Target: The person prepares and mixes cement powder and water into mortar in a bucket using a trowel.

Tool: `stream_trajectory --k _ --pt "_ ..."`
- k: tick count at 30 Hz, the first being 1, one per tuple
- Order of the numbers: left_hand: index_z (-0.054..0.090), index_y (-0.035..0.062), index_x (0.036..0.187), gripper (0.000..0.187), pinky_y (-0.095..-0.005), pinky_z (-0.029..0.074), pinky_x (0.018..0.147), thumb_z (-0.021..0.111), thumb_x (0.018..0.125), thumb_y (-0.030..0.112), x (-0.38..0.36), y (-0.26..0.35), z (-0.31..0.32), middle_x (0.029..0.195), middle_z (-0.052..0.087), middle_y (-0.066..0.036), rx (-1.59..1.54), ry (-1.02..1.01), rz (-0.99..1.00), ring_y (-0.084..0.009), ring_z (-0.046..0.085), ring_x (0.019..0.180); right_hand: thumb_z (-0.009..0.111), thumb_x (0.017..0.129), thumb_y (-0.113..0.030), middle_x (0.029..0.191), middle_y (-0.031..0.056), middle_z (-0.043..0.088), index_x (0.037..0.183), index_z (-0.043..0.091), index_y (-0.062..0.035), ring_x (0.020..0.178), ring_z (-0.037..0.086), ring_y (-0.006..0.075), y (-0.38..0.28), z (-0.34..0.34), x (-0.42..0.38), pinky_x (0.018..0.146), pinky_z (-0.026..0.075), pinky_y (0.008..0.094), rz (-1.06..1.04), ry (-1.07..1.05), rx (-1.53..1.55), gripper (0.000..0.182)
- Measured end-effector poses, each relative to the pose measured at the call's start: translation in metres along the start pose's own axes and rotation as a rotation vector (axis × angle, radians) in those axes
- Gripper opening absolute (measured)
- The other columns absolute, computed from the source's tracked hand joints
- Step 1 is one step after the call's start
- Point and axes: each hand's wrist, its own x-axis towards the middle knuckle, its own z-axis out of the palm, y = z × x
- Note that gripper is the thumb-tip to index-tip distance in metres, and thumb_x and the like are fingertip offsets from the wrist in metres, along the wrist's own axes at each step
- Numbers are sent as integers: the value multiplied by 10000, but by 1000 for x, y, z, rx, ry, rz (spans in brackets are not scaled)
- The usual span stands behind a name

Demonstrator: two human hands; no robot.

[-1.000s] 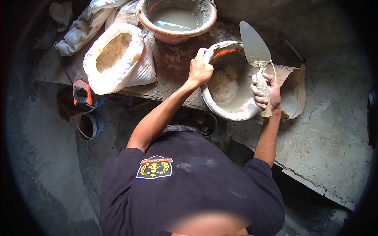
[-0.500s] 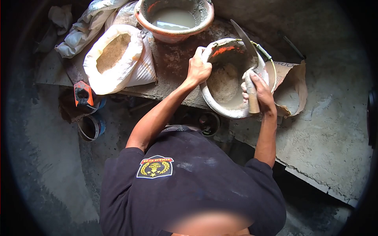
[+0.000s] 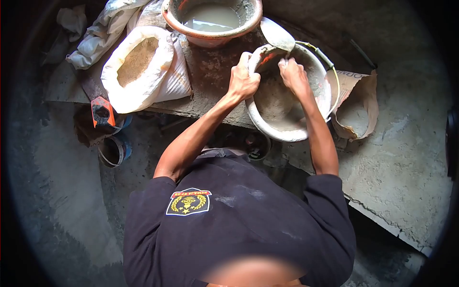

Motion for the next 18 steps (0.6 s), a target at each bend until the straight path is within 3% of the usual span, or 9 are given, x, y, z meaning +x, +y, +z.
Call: stream_trajectory --k 2,8,10,14,18 --pt "502 43 1088 406 -368 504 738 531 684 44 -1 1 -2 810 632 -182 2 6 -21 -295 657 780 398 953 -384 902 344 612 986 530 78 918 588 500 -8 1 4 835 471 535 79 -31 -2 482" --pt "534 24 1059 397 -363 498 760 513 663 18 0 4 9 835 639 -192 -65 121 27 -310 654 806 414 957 -349 868 361 590 1000 498 62 901 565 518 -11 -31 -45 784 451 563 8 -100 10 422" --pt "526 18 1068 405 -363 496 766 516 663 16 -1 4 10 849 641 -203 -64 104 6 -313 656 825 407 960 -348 860 358 586 1004 493 64 887 562 521 -8 -27 -45 775 444 575 77 -118 -45 423" --pt "518 31 1078 405 -372 495 767 514 673 15 -3 7 5 864 644 -213 -45 49 -44 -327 657 835 424 954 -361 859 352 603 953 524 77 867 592 500 13 -11 -5 768 485 538 79 70 26 449" --pt "519 33 1071 393 -370 494 767 519 678 18 -3 7 5 846 638 -204 -48 62 -43 -324 653 822 487 921 -396 862 335 615 953 549 59 870 609 475 12 -27 -3 768 481 524 113 111 -54 461"
